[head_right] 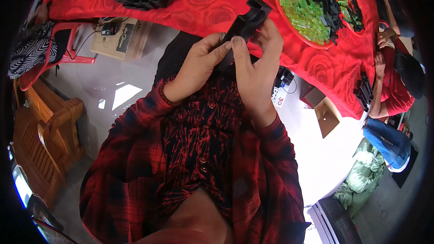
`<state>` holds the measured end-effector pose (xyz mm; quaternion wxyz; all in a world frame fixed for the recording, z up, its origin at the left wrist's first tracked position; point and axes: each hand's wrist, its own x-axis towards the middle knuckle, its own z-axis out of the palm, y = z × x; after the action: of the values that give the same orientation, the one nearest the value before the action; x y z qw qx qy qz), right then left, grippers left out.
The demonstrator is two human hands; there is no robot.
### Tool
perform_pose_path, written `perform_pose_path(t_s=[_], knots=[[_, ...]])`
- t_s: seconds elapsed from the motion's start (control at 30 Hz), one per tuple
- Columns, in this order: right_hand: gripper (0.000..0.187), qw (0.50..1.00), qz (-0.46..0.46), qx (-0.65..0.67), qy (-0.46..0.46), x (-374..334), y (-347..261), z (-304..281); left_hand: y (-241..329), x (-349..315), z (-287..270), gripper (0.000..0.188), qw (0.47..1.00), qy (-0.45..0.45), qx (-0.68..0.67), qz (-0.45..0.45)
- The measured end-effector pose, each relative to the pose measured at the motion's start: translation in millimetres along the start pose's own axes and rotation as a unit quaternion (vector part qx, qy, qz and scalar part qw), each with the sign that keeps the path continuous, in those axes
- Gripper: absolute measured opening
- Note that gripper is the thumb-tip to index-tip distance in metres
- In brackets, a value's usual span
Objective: The person assembles plastic components for toy guns by hand, attaching green plastic components and magazine housings to plastic gun frames.
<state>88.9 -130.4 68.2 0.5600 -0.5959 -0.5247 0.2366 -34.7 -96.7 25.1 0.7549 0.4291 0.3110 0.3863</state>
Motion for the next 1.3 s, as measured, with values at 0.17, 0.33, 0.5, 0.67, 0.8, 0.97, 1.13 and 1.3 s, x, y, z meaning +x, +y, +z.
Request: perform_pose_path(t_s=[0.17, 0.33, 0.5, 0.67, 0.8, 0.97, 1.13, 1.3], knots=[[0.052, 0.999, 0.03, 0.004, -0.032, -1, 7, -3, -2, -2, 2, 0.019, 1.0, 0.02, 0.014, 0.007], [0.056, 0.992, 0.002, -0.095, -0.087, -2, -4, -9, 4, -2, -6, 0.014, 1.0, 0.01, -0.02, 0.008], [0.058, 0.992, -0.021, -0.089, -0.083, -1, -5, -6, 6, -5, -3, 0.011, 0.997, 0.017, -0.065, 0.027], [0.058, 0.994, -0.03, -0.08, -0.067, -2, -4, -3, 5, -6, -5, 0.015, 0.999, 0.029, -0.033, 0.015], [0.056, 0.997, -0.015, -0.057, -0.057, 0, -2, -1, 8, -3, -5, 0.014, 0.999, 0.034, 0.008, 0.004], [0.058, 0.993, 0.008, -0.072, -0.097, -1, -3, -5, 8, -2, -2, 0.012, 0.998, 0.03, -0.045, 0.017], [0.058, 0.988, -0.02, -0.115, -0.101, -3, -5, -6, 6, -3, -2, 0.014, 0.999, 0.046, -0.024, 0.013], [0.052, 0.992, -0.043, -0.111, -0.048, -5, 3, 1, 2, -4, -8, 0.008, 0.999, 0.046, 0.02, 0.017]])
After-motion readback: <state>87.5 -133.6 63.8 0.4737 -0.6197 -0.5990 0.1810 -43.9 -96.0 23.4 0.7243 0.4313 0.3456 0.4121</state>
